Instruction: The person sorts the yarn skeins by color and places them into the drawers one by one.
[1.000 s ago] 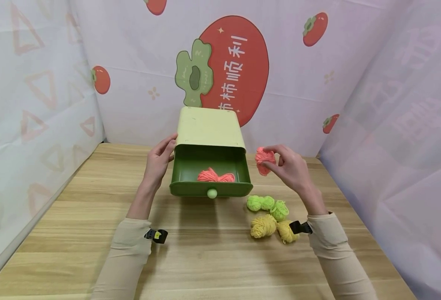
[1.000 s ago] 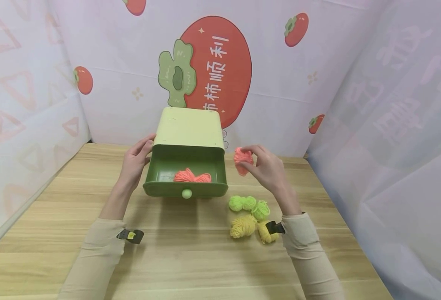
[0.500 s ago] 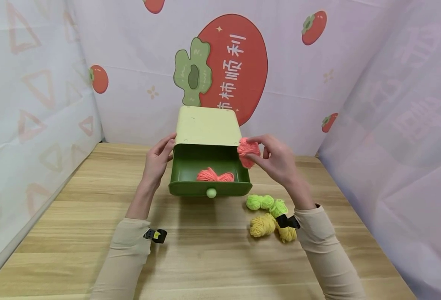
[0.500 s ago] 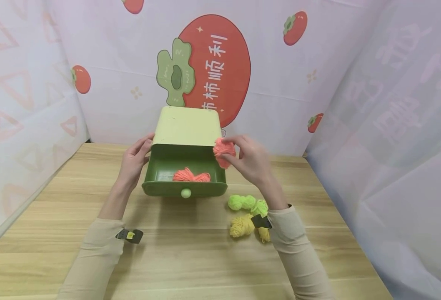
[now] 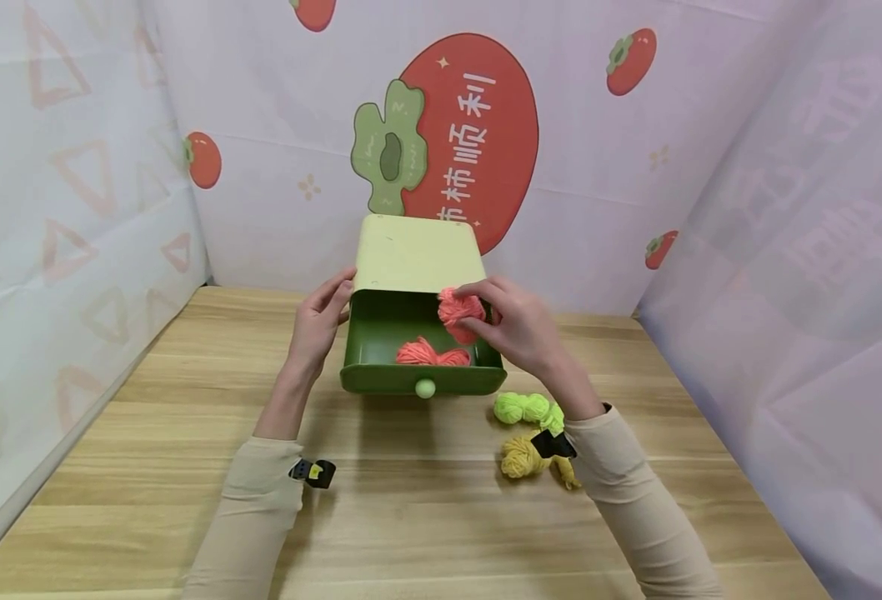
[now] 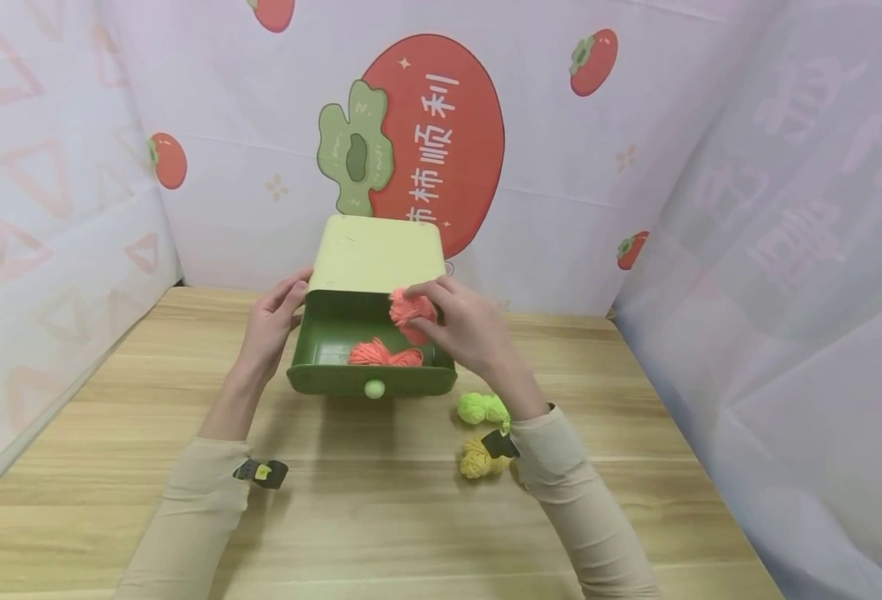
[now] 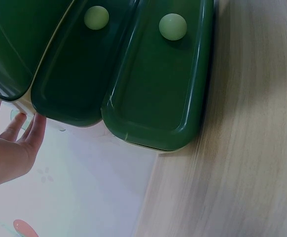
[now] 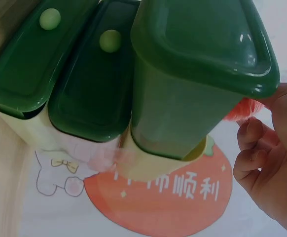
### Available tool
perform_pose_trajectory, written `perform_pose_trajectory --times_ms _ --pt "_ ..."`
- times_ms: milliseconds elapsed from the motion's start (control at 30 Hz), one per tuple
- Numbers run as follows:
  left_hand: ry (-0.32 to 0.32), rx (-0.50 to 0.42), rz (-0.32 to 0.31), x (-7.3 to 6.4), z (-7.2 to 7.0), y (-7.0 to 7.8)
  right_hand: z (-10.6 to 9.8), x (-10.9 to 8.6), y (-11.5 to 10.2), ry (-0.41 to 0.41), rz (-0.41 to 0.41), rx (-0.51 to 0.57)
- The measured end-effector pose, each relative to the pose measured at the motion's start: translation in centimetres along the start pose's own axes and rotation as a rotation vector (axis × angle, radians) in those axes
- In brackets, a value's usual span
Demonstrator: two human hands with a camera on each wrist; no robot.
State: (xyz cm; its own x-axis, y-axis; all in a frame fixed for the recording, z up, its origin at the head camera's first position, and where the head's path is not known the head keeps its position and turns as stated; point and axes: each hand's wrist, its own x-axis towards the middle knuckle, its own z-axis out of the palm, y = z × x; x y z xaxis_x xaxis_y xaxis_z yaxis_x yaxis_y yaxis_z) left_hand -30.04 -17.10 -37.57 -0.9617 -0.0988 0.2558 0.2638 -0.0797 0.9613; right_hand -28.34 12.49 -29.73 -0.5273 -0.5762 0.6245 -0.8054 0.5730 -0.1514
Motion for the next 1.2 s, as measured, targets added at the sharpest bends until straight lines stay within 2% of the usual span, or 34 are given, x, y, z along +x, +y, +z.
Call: perform_pose_trajectory --times_ms 167,567,900,1033,1200 --pt "0.005 -0.008 0.002 -0.1 0.1 0.1 0.4 0.4 -0.4 -0.010 -0.016 0.013" --pt "-0.003 -0.012 -0.014 0.1 0.0 0.1 1.0 0.6 -0.8 -0.083 0.008 0.013" --pt "-0.002 -0.009 -0.016 0.1 -0.1 0.1 0.6 -0.3 -1.0 -0.010 0.016 0.105" --pt "-0.006 0.001 -0.001 0.0 0.0 0.1 0.2 -1.0 -1.4 0.032 0.006 0.098" --pt "-0.006 0.005 0.000 -0.1 0.0 0.2 -0.1 -2.1 -2.2 0.102 -0.047 0.070"
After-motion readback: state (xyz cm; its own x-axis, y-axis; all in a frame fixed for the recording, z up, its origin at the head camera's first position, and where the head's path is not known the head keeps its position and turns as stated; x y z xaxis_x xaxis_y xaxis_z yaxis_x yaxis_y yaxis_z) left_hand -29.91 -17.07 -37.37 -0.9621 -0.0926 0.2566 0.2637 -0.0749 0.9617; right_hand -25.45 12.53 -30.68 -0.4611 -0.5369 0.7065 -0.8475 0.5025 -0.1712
